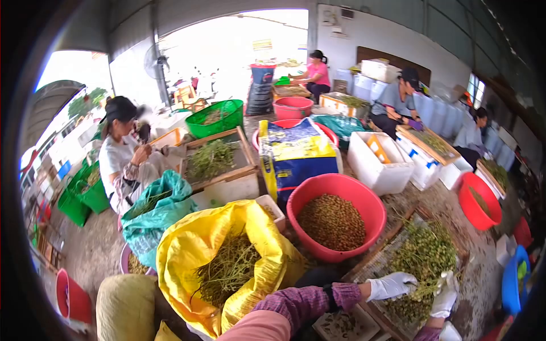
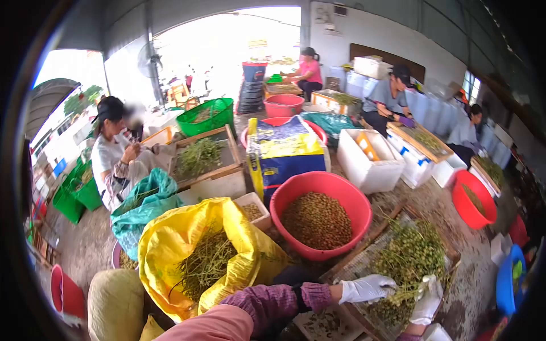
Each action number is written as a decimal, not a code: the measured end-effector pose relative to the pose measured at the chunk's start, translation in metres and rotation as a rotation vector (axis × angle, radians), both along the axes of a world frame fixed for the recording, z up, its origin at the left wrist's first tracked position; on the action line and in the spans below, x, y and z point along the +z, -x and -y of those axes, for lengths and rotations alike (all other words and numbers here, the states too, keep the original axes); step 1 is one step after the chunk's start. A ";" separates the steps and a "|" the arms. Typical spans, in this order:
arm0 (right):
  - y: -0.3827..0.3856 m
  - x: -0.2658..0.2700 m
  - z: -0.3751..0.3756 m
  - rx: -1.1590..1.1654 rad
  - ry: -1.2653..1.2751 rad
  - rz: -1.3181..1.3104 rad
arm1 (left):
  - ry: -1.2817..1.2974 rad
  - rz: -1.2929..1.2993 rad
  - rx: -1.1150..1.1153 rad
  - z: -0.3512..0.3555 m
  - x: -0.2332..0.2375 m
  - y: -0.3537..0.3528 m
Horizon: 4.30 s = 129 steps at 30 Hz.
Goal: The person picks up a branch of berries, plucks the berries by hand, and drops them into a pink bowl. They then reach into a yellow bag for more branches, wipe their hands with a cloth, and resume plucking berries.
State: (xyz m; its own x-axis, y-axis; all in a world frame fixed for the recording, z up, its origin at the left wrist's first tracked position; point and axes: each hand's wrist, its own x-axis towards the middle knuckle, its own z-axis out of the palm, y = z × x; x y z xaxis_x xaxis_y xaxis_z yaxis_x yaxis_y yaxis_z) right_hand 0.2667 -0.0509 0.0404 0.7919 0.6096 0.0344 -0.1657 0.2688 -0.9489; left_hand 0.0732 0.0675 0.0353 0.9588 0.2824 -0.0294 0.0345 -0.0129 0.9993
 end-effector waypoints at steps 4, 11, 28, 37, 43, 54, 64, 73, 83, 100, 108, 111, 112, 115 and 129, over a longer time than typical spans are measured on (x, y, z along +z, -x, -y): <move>0.000 -0.018 -0.010 -0.131 0.029 0.013 | 0.002 -0.009 0.062 0.002 -0.025 -0.007; 0.015 -0.011 -0.006 -0.145 0.142 0.133 | -0.111 -0.161 0.053 0.007 -0.081 -0.032; -0.028 -0.006 0.032 -0.189 0.089 -0.017 | 0.748 -0.086 -0.129 0.018 -0.034 0.031; -0.002 0.015 0.035 0.133 0.422 0.777 | 1.108 0.196 0.077 0.013 -0.008 0.019; 0.010 0.007 0.019 -0.331 0.770 1.288 | 1.311 0.216 -0.028 0.015 -0.015 0.012; 0.085 0.023 0.006 0.285 0.440 1.453 | 1.312 0.247 -0.008 0.017 -0.037 0.010; 0.103 0.009 -0.004 0.318 0.343 1.272 | 0.734 0.273 0.014 0.020 -0.084 0.008; 0.102 -0.015 -0.011 0.289 0.403 1.244 | 1.200 0.272 0.104 0.027 -0.064 0.011; 0.102 -0.015 -0.009 0.211 0.354 1.255 | 1.180 0.154 0.213 0.031 -0.060 0.014; 0.084 -0.022 -0.013 0.351 0.305 0.594 | 1.062 0.387 0.220 0.036 -0.057 0.021; 0.096 -0.010 -0.009 0.350 0.208 0.802 | 1.045 0.250 0.278 0.030 -0.058 0.020; 0.099 -0.006 -0.009 0.393 0.246 0.499 | 1.112 0.307 0.214 0.028 -0.062 0.021; 0.093 -0.012 -0.009 0.356 0.235 0.515 | 1.249 0.312 0.200 0.024 -0.076 0.016; 0.078 -0.003 -0.002 0.381 0.181 0.335 | 1.374 0.203 0.193 0.021 -0.055 0.024; 0.078 0.014 0.007 0.343 0.309 0.906 | 1.076 0.241 0.339 0.012 -0.045 0.013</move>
